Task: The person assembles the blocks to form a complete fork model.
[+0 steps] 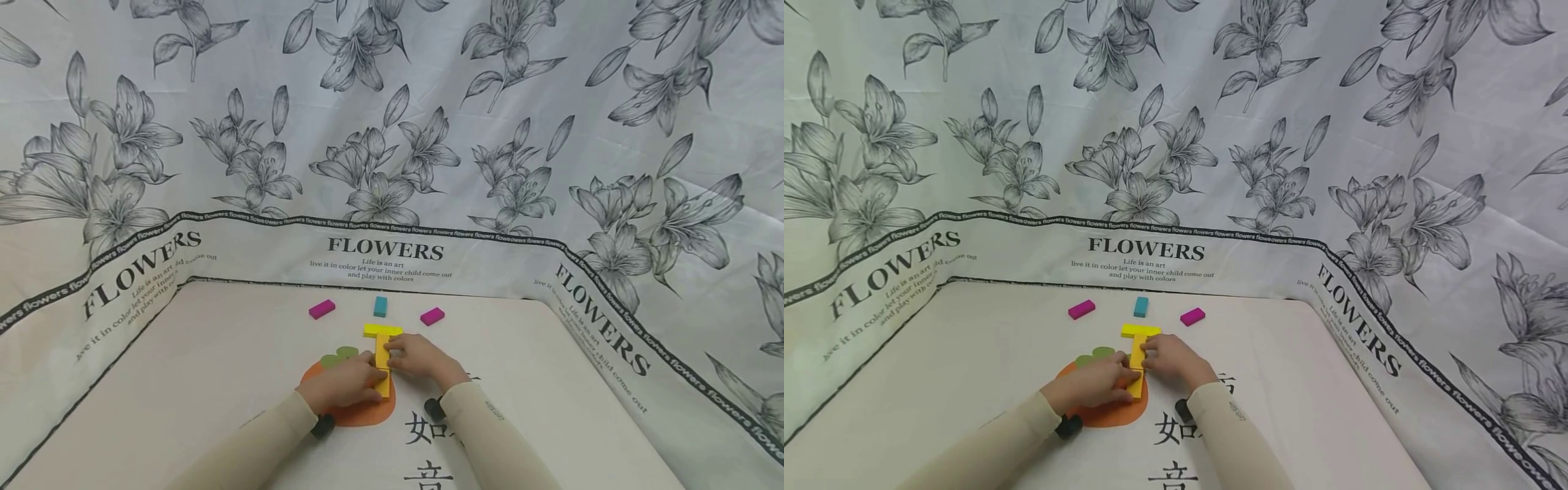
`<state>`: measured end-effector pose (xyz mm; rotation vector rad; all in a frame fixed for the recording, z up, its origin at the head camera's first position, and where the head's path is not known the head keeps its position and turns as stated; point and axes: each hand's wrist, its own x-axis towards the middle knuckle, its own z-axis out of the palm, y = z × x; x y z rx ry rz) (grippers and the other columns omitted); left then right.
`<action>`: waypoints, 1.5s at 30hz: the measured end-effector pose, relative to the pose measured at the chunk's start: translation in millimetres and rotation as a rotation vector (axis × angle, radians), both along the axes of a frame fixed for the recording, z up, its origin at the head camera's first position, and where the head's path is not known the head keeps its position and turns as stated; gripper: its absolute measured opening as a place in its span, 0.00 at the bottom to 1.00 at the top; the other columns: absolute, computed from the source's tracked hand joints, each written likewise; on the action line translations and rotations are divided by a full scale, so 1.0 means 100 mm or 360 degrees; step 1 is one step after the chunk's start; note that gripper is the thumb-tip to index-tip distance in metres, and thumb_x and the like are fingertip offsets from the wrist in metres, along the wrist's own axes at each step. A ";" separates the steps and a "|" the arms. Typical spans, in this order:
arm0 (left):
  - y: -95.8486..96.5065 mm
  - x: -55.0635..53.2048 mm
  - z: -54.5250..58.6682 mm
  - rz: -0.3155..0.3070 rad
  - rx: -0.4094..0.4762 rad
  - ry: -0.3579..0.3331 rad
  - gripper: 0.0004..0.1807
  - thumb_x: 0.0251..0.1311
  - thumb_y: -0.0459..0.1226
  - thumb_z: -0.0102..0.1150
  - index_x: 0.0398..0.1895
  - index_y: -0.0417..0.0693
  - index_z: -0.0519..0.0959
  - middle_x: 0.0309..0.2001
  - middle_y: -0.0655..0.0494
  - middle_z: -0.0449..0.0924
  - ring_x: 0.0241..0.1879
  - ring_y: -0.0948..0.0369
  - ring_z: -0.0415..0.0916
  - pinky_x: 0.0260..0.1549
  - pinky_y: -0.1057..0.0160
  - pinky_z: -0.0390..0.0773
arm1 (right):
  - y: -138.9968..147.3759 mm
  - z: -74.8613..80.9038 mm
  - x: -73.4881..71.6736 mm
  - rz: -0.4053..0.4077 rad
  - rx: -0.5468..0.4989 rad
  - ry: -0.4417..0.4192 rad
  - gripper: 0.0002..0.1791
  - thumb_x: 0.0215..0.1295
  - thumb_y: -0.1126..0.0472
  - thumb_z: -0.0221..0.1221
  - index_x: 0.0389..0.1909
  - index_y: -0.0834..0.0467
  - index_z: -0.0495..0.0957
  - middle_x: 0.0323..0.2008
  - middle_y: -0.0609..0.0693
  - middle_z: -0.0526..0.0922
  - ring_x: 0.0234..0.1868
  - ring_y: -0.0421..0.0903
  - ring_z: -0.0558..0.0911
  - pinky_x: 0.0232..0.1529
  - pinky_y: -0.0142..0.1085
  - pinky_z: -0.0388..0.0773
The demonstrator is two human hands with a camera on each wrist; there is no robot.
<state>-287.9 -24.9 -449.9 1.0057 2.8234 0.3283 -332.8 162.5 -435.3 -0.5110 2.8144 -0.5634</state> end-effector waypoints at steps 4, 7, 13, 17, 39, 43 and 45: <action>0.00 0.00 0.01 0.0001 -0.0013 0.0000 0.26 0.57 0.56 0.63 0.59 0.61 0.78 0.36 0.61 0.67 0.37 0.67 0.65 0.31 0.73 0.69 | -0.01 0.00 0.00 -0.0016 0.0000 -0.0003 0.23 0.64 0.51 0.61 0.59 0.49 0.78 0.64 0.48 0.75 0.69 0.52 0.68 0.69 0.52 0.62; -0.01 -0.01 0.02 0.0017 -0.0010 -0.0015 0.27 0.57 0.56 0.63 0.59 0.61 0.78 0.35 0.61 0.67 0.35 0.67 0.66 0.30 0.73 0.69 | 0.00 0.00 -0.01 -0.0022 -0.0004 -0.0003 0.22 0.64 0.51 0.61 0.59 0.49 0.78 0.64 0.48 0.74 0.69 0.52 0.68 0.69 0.52 0.62; -0.01 -0.02 0.00 0.0041 0.0002 -0.0013 0.27 0.57 0.56 0.63 0.59 0.62 0.78 0.36 0.61 0.67 0.35 0.67 0.66 0.30 0.73 0.69 | 0.00 0.01 -0.01 -0.0043 -0.0009 -0.0007 0.22 0.64 0.50 0.61 0.59 0.48 0.78 0.65 0.48 0.74 0.70 0.52 0.68 0.69 0.53 0.61; -0.01 -0.01 0.01 0.0036 -0.0008 0.0006 0.27 0.57 0.56 0.63 0.60 0.61 0.78 0.36 0.61 0.68 0.36 0.67 0.65 0.30 0.73 0.69 | -0.02 0.02 -0.01 -0.0052 0.0003 -0.0015 0.22 0.64 0.51 0.61 0.59 0.48 0.78 0.65 0.48 0.74 0.70 0.52 0.68 0.69 0.52 0.62; -0.01 -0.04 -0.03 0.0097 0.0078 -0.0071 0.25 0.60 0.57 0.59 0.57 0.58 0.80 0.32 0.62 0.76 0.32 0.65 0.68 0.31 0.69 0.70 | -0.02 -0.05 -0.02 -0.0042 -0.0011 -0.0034 0.22 0.64 0.50 0.61 0.58 0.47 0.78 0.64 0.47 0.75 0.69 0.52 0.69 0.68 0.53 0.63; 0.01 -0.05 -0.02 0.0138 0.0107 -0.0042 0.24 0.57 0.56 0.62 0.55 0.59 0.82 0.28 0.65 0.74 0.29 0.66 0.67 0.26 0.70 0.66 | -0.01 -0.03 -0.03 -0.0042 0.0008 -0.0020 0.21 0.64 0.51 0.61 0.58 0.47 0.79 0.64 0.47 0.75 0.69 0.52 0.69 0.68 0.53 0.64; 0.03 -0.04 -0.01 0.0171 0.0127 -0.0037 0.24 0.56 0.56 0.64 0.54 0.59 0.82 0.29 0.66 0.76 0.29 0.66 0.67 0.26 0.71 0.67 | -0.01 -0.02 -0.03 -0.0048 0.0016 -0.0025 0.21 0.64 0.52 0.61 0.58 0.47 0.79 0.64 0.47 0.75 0.68 0.52 0.70 0.68 0.53 0.64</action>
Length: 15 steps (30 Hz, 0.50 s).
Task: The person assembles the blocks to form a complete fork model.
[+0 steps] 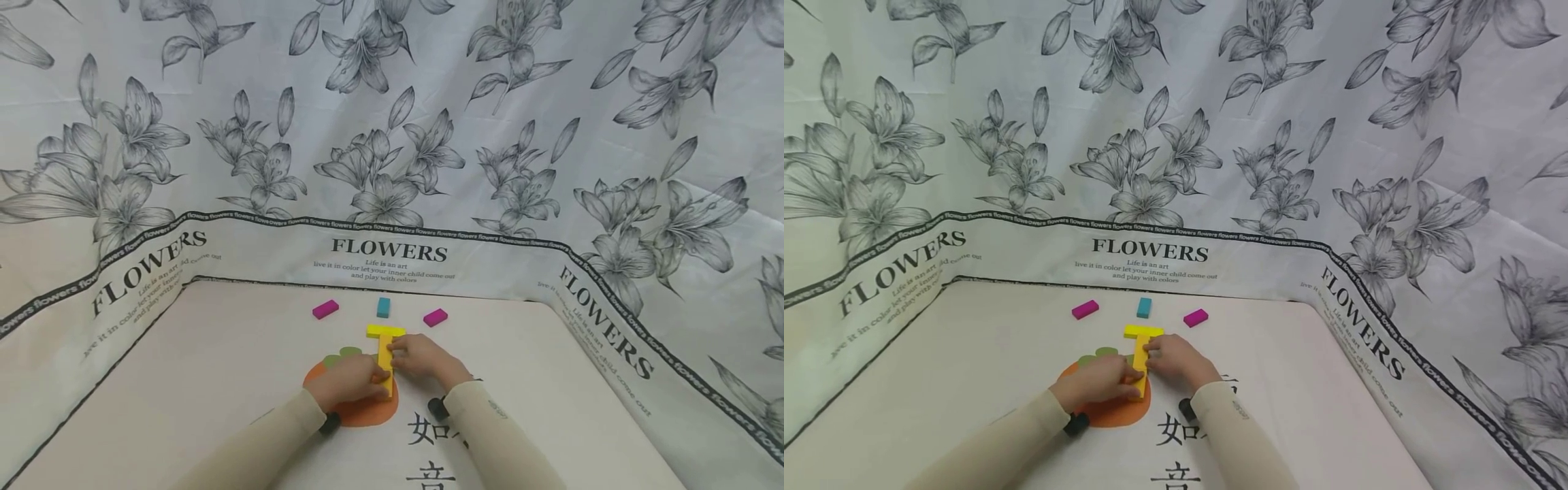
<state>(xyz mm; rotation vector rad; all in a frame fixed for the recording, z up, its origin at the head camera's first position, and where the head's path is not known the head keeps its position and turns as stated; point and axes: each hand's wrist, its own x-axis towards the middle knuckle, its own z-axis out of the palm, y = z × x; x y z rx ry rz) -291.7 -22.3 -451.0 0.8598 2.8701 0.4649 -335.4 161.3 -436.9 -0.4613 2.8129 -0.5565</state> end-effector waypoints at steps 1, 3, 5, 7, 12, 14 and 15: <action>0.01 0.00 0.01 0.0023 0.0003 -0.0001 0.24 0.55 0.56 0.65 0.53 0.60 0.83 0.30 0.66 0.78 0.29 0.66 0.68 0.26 0.71 0.68 | 0.00 0.01 0.00 0.0005 0.0005 0.0004 0.21 0.64 0.52 0.61 0.58 0.47 0.79 0.64 0.47 0.75 0.68 0.52 0.70 0.68 0.53 0.64; 0.02 0.02 0.03 0.0058 0.0012 0.0008 0.24 0.54 0.56 0.66 0.52 0.59 0.84 0.33 0.66 0.81 0.30 0.67 0.69 0.29 0.71 0.70 | 0.00 0.02 -0.01 0.0014 0.0020 0.0011 0.21 0.64 0.51 0.61 0.58 0.48 0.79 0.63 0.47 0.76 0.68 0.52 0.70 0.68 0.52 0.65; 0.04 0.04 0.05 0.0114 0.0027 0.0012 0.24 0.52 0.56 0.67 0.50 0.57 0.84 0.35 0.65 0.83 0.31 0.66 0.70 0.30 0.71 0.72 | 0.00 0.03 -0.01 0.0022 0.0042 0.0018 0.21 0.64 0.51 0.61 0.58 0.47 0.79 0.63 0.47 0.76 0.68 0.51 0.70 0.68 0.52 0.65; 0.05 0.06 0.06 0.0170 0.0019 0.0022 0.25 0.51 0.56 0.68 0.50 0.56 0.84 0.34 0.65 0.82 0.31 0.65 0.70 0.31 0.70 0.73 | 0.01 0.04 -0.01 0.0023 0.0056 0.0025 0.21 0.64 0.51 0.61 0.58 0.46 0.79 0.62 0.47 0.77 0.67 0.51 0.70 0.68 0.52 0.65; 0.05 0.11 0.06 0.0222 -0.0079 0.0118 0.23 0.51 0.59 0.67 0.44 0.57 0.86 0.23 0.66 0.76 0.28 0.64 0.68 0.27 0.67 0.68 | 0.03 0.02 -0.01 0.0001 0.0064 0.0015 0.21 0.64 0.50 0.61 0.58 0.44 0.79 0.61 0.46 0.77 0.66 0.52 0.71 0.67 0.53 0.65; 0.05 0.13 0.06 0.0220 -0.0146 0.0170 0.21 0.51 0.60 0.66 0.41 0.58 0.87 0.19 0.66 0.72 0.27 0.64 0.66 0.25 0.67 0.65 | 0.06 0.01 -0.02 0.0007 0.0061 0.0021 0.20 0.63 0.50 0.61 0.58 0.43 0.79 0.60 0.47 0.78 0.66 0.52 0.72 0.67 0.54 0.65; 0.05 0.14 0.06 0.0225 -0.0165 0.0188 0.21 0.51 0.60 0.66 0.40 0.58 0.87 0.17 0.66 0.70 0.26 0.64 0.66 0.24 0.67 0.64 | 0.07 0.01 -0.02 0.0013 0.0065 0.0026 0.20 0.64 0.50 0.61 0.57 0.43 0.79 0.60 0.47 0.78 0.65 0.52 0.72 0.66 0.54 0.66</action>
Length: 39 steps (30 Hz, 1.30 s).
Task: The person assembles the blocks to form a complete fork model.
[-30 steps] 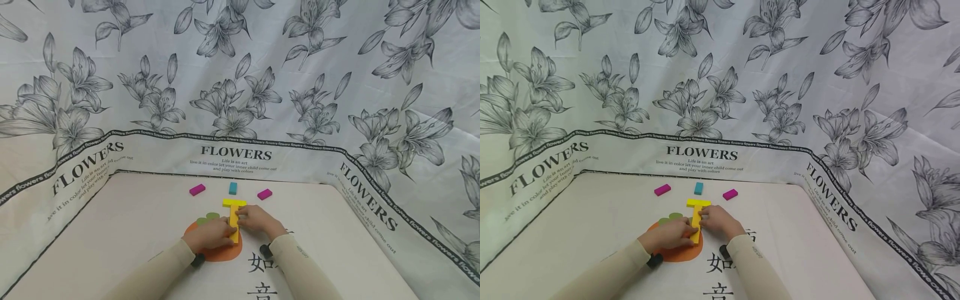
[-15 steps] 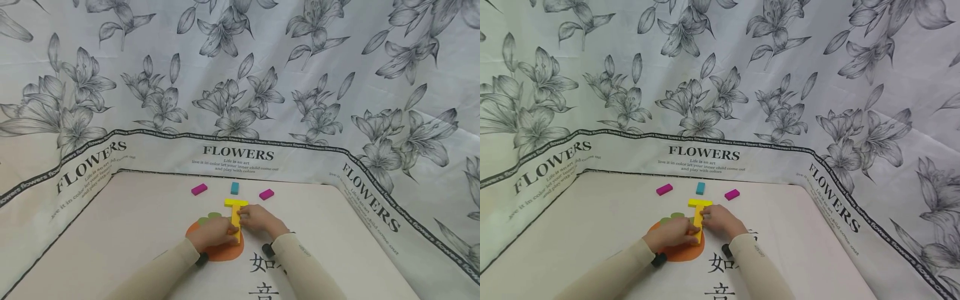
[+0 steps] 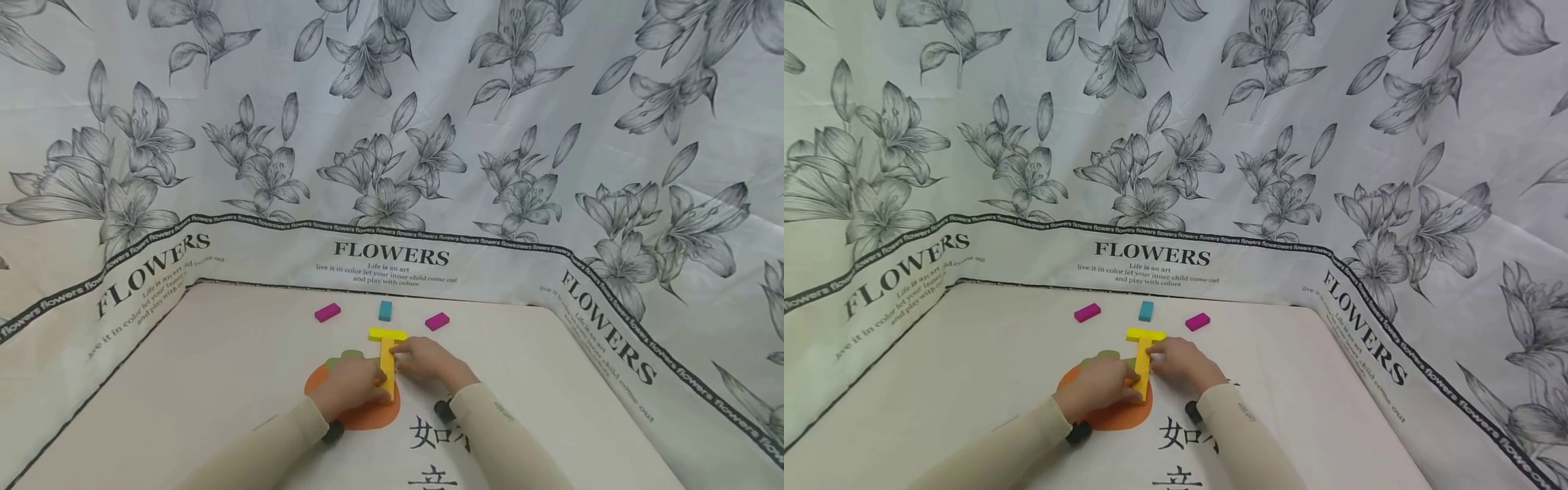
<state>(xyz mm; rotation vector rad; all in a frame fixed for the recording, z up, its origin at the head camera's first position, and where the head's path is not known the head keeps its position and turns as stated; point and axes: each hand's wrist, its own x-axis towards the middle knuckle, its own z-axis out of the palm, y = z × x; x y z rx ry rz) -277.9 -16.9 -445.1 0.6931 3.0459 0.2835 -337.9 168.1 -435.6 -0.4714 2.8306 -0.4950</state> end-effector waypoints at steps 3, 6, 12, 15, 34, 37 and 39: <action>-0.01 0.03 0.02 0.0006 -0.0070 0.0012 0.21 0.51 0.61 0.64 0.40 0.60 0.87 0.14 0.64 0.65 0.25 0.64 0.64 0.22 0.67 0.62 | 0.05 0.00 -0.01 -0.0007 0.0013 0.0012 0.20 0.64 0.49 0.61 0.57 0.42 0.79 0.60 0.47 0.77 0.65 0.52 0.72 0.66 0.54 0.66; -0.02 0.04 0.04 -0.0008 -0.0097 -0.0006 0.21 0.53 0.61 0.63 0.42 0.60 0.87 0.14 0.63 0.64 0.23 0.64 0.64 0.21 0.67 0.61 | 0.11 0.01 -0.03 -0.0019 0.0041 0.0044 0.20 0.63 0.49 0.61 0.57 0.42 0.79 0.59 0.47 0.78 0.64 0.52 0.72 0.66 0.54 0.66; -0.03 0.00 0.06 0.0016 -0.0061 -0.0124 0.17 0.52 0.58 0.65 0.33 0.58 0.85 0.17 0.62 0.64 0.27 0.63 0.64 0.22 0.67 0.62 | 0.24 0.03 -0.09 -0.0066 0.0049 0.0088 0.19 0.65 0.47 0.60 0.56 0.42 0.79 0.59 0.44 0.78 0.64 0.51 0.72 0.65 0.54 0.66; -0.02 -0.02 0.04 0.0032 -0.0047 -0.0163 0.15 0.52 0.58 0.66 0.29 0.59 0.82 0.17 0.62 0.66 0.27 0.63 0.65 0.22 0.66 0.63 | 0.28 0.06 -0.13 -0.0099 0.0036 0.0075 0.20 0.65 0.47 0.60 0.58 0.42 0.78 0.60 0.44 0.77 0.64 0.51 0.72 0.65 0.55 0.66; -0.02 -0.04 0.12 0.0084 0.0011 -0.0269 0.15 0.55 0.53 0.65 0.40 0.58 0.84 0.21 0.62 0.69 0.29 0.63 0.67 0.23 0.65 0.64 | 0.54 0.10 -0.50 -0.0212 0.0173 0.0197 0.23 0.64 0.50 0.60 0.60 0.48 0.76 0.58 0.49 0.78 0.60 0.52 0.73 0.65 0.55 0.66; -0.03 -0.05 0.09 0.0077 0.0028 -0.0265 0.11 0.55 0.53 0.65 0.34 0.59 0.83 0.19 0.61 0.67 0.27 0.63 0.66 0.22 0.64 0.62 | 0.58 0.10 -0.52 -0.0260 0.0122 0.0166 0.23 0.64 0.51 0.59 0.60 0.47 0.76 0.60 0.49 0.77 0.62 0.53 0.72 0.65 0.57 0.65; -0.03 -0.06 0.09 0.0072 0.0025 -0.0261 0.11 0.56 0.53 0.64 0.30 0.59 0.81 0.18 0.61 0.65 0.25 0.63 0.66 0.22 0.64 0.61 | 0.61 0.10 -0.55 -0.0283 0.0101 0.0157 0.22 0.64 0.51 0.59 0.60 0.46 0.76 0.60 0.49 0.76 0.63 0.54 0.71 0.65 0.59 0.64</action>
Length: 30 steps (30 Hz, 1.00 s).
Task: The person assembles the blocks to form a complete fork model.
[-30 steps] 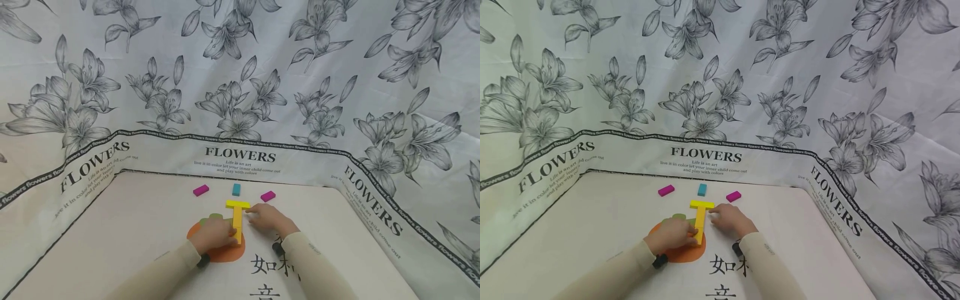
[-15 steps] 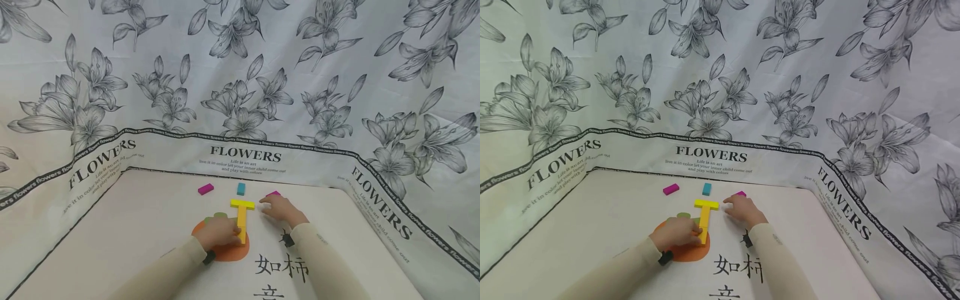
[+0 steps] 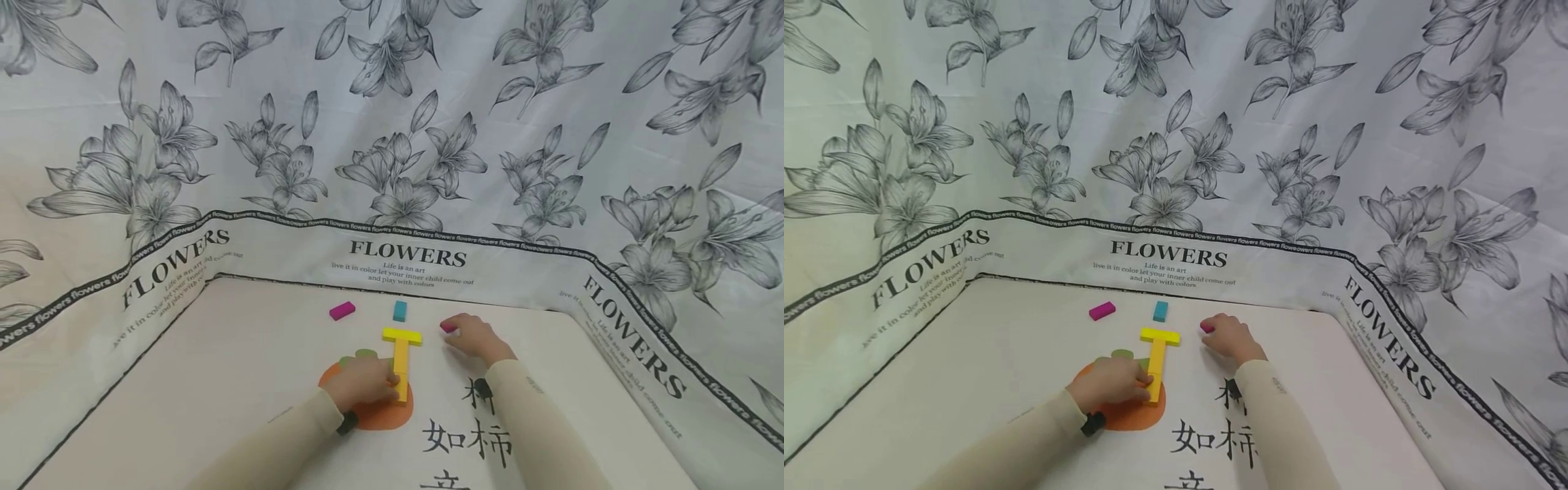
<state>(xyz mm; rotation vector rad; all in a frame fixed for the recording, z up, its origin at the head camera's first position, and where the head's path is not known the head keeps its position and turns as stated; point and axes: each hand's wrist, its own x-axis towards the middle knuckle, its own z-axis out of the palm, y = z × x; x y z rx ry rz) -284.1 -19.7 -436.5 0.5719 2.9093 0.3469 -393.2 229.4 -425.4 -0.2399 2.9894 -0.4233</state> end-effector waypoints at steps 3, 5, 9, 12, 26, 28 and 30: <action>0.00 0.00 -0.01 -0.0001 -0.0026 0.0019 0.11 0.56 0.53 0.63 0.27 0.59 0.79 0.17 0.61 0.64 0.23 0.63 0.65 0.21 0.64 0.60 | 0.05 -0.01 -0.06 -0.0029 0.0005 -0.0005 0.22 0.64 0.51 0.60 0.60 0.45 0.76 0.62 0.51 0.75 0.63 0.55 0.70 0.64 0.62 0.63; 0.00 0.00 -0.01 0.0007 -0.0039 0.0020 0.11 0.56 0.54 0.63 0.28 0.59 0.79 0.17 0.61 0.64 0.23 0.62 0.65 0.21 0.64 0.61 | 0.07 -0.03 -0.10 -0.0049 0.0025 -0.0018 0.24 0.64 0.50 0.60 0.61 0.45 0.75 0.63 0.52 0.73 0.63 0.57 0.70 0.63 0.63 0.63; 0.01 0.01 -0.01 0.0015 -0.0041 -0.0006 0.12 0.55 0.54 0.64 0.33 0.60 0.82 0.18 0.61 0.67 0.26 0.62 0.66 0.23 0.63 0.63 | 0.13 -0.10 -0.17 -0.0085 0.0081 -0.0016 0.28 0.63 0.49 0.60 0.65 0.49 0.72 0.63 0.55 0.73 0.62 0.59 0.71 0.62 0.63 0.64; 0.01 0.03 0.00 0.0018 -0.0034 -0.0022 0.13 0.55 0.54 0.64 0.36 0.59 0.83 0.19 0.62 0.69 0.30 0.62 0.66 0.24 0.63 0.64 | 0.16 -0.13 -0.19 -0.0119 0.0095 0.0005 0.31 0.63 0.48 0.60 0.66 0.53 0.70 0.60 0.57 0.76 0.59 0.59 0.73 0.61 0.63 0.65; -0.01 0.01 0.03 0.0009 -0.0032 -0.0032 0.11 0.55 0.54 0.65 0.30 0.60 0.82 0.20 0.61 0.67 0.26 0.64 0.66 0.24 0.65 0.63 | 0.14 -0.12 -0.30 -0.0306 -0.0009 -0.0076 0.32 0.61 0.43 0.62 0.59 0.60 0.74 0.52 0.58 0.80 0.50 0.59 0.76 0.53 0.57 0.72; -0.01 0.00 0.02 0.0005 -0.0018 -0.0036 0.11 0.55 0.54 0.65 0.28 0.60 0.81 0.19 0.61 0.66 0.25 0.63 0.66 0.24 0.65 0.63 | 0.13 -0.15 -0.31 -0.0352 -0.0054 -0.0095 0.29 0.60 0.43 0.63 0.54 0.59 0.77 0.46 0.55 0.81 0.45 0.56 0.75 0.47 0.53 0.73; -0.01 -0.01 0.01 0.0003 -0.0018 -0.0037 0.11 0.55 0.54 0.65 0.26 0.60 0.80 0.19 0.61 0.66 0.26 0.63 0.67 0.24 0.64 0.63 | 0.13 -0.17 -0.32 -0.0375 -0.0080 -0.0100 0.27 0.59 0.43 0.64 0.52 0.58 0.77 0.44 0.55 0.82 0.43 0.56 0.75 0.44 0.51 0.74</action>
